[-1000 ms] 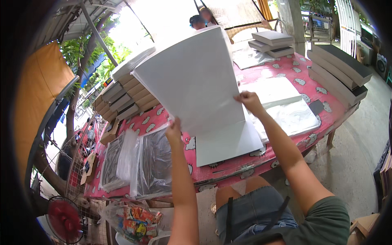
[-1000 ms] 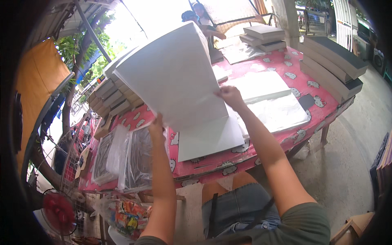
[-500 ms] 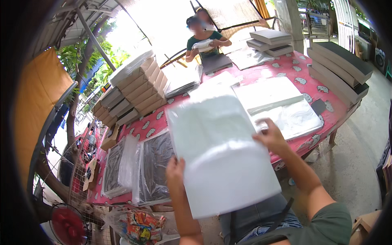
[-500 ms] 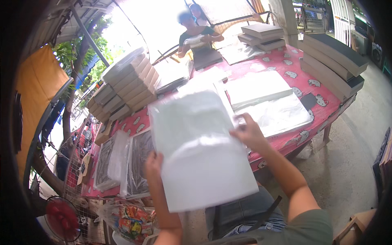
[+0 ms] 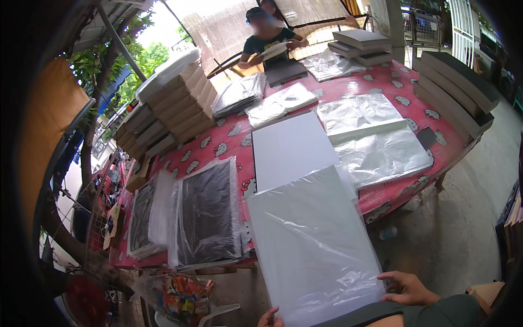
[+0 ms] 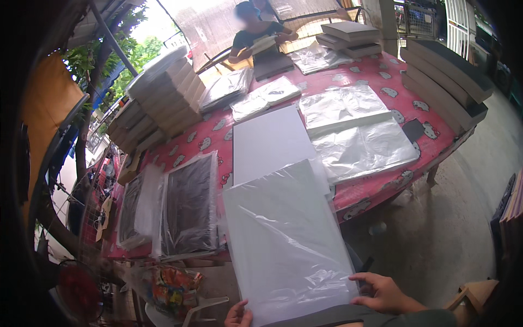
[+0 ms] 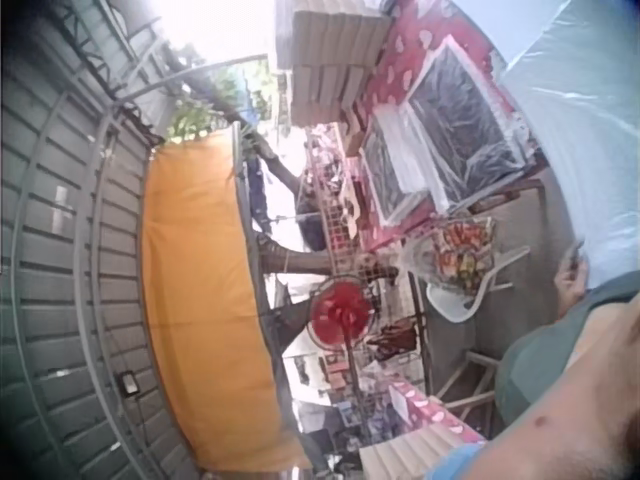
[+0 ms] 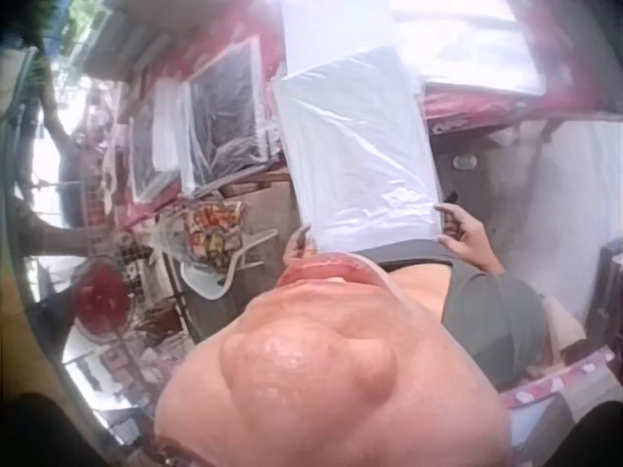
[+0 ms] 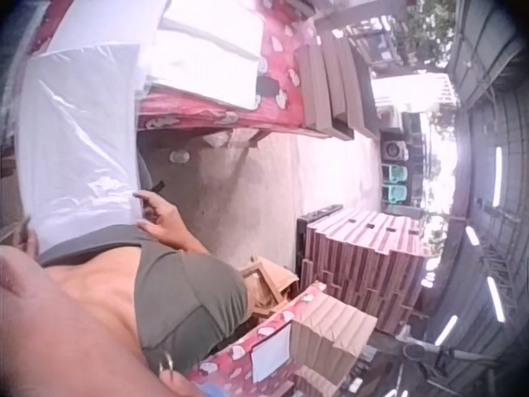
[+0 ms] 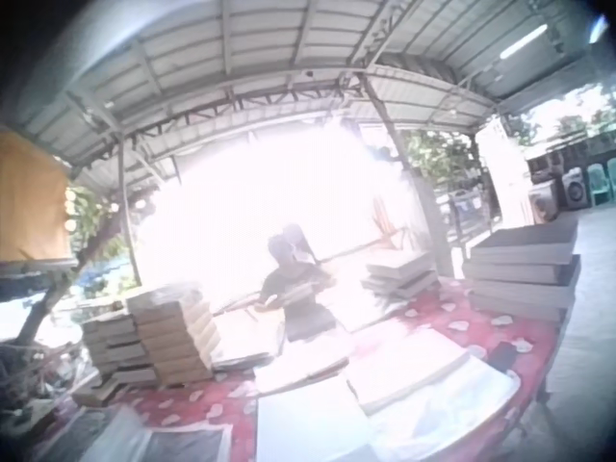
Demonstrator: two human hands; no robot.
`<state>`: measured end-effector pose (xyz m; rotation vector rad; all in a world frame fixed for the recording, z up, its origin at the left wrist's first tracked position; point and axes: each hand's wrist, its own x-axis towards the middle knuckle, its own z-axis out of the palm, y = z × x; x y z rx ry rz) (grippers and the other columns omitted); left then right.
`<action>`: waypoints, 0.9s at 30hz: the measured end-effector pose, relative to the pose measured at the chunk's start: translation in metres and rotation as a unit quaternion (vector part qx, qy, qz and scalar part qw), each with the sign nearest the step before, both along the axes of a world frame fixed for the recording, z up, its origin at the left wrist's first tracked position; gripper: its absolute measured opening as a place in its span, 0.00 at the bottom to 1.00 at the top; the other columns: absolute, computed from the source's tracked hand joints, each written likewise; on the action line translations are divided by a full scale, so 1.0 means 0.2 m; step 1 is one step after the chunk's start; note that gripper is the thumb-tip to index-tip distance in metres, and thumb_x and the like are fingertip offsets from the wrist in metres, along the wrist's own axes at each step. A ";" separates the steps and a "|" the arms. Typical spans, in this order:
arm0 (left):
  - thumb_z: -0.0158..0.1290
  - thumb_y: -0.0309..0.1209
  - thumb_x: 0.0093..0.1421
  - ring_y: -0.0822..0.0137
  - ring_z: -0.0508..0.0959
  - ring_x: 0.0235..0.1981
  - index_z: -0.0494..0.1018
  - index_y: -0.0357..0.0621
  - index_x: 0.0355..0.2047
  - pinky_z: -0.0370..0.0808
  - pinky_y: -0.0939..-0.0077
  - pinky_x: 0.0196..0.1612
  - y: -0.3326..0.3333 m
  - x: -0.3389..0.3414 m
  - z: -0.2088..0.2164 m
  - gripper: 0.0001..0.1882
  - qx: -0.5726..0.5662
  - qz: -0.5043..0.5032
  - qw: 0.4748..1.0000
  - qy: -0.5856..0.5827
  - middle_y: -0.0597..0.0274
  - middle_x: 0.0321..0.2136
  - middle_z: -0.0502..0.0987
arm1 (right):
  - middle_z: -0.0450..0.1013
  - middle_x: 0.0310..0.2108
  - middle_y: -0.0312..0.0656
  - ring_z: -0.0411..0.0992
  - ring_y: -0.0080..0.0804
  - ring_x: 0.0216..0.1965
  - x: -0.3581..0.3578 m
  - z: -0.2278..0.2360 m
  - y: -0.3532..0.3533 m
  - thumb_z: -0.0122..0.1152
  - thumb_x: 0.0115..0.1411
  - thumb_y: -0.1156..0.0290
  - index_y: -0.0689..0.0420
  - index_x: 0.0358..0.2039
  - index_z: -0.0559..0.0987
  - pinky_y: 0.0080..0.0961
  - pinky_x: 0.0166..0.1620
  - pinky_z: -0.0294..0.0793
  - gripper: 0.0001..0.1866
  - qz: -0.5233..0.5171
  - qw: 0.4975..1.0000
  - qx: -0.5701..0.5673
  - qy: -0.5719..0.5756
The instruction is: The person takes individual stacks of paper and inserts them into plastic bags by hand, then places the finished packages into a larger stack.
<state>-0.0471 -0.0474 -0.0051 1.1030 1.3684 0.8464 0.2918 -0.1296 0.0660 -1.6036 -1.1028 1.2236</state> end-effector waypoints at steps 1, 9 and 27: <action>0.51 0.20 0.50 0.77 0.70 0.26 0.58 0.45 0.53 0.66 0.86 0.30 0.01 -0.02 0.00 0.29 -0.011 -0.016 1.000 0.017 0.65 0.29 0.72 | 0.71 0.33 0.39 0.70 0.18 0.26 0.01 0.00 0.00 0.66 0.45 0.70 0.57 0.42 0.71 0.16 0.30 0.70 0.22 0.008 1.000 0.000 -0.017; 0.54 0.20 0.48 0.74 0.70 0.30 0.59 0.46 0.50 0.67 0.83 0.31 0.09 0.00 0.02 0.28 0.044 0.016 0.998 -0.028 0.61 0.29 0.72 | 0.72 0.20 0.37 0.68 0.15 0.21 -0.01 -0.05 -0.01 0.59 0.49 0.75 0.57 0.39 0.76 0.16 0.26 0.70 0.14 -0.049 0.998 -0.041 0.008; 0.36 0.24 0.58 0.61 0.70 0.34 0.68 0.32 0.33 0.67 0.71 0.41 0.37 0.24 0.15 0.10 0.391 0.360 0.816 0.228 0.53 0.32 0.70 | 0.67 0.21 0.41 0.68 0.32 0.20 -0.24 -0.37 0.40 0.59 0.47 0.76 0.54 0.43 0.74 0.26 0.23 0.69 0.20 0.096 0.905 0.335 -0.245</action>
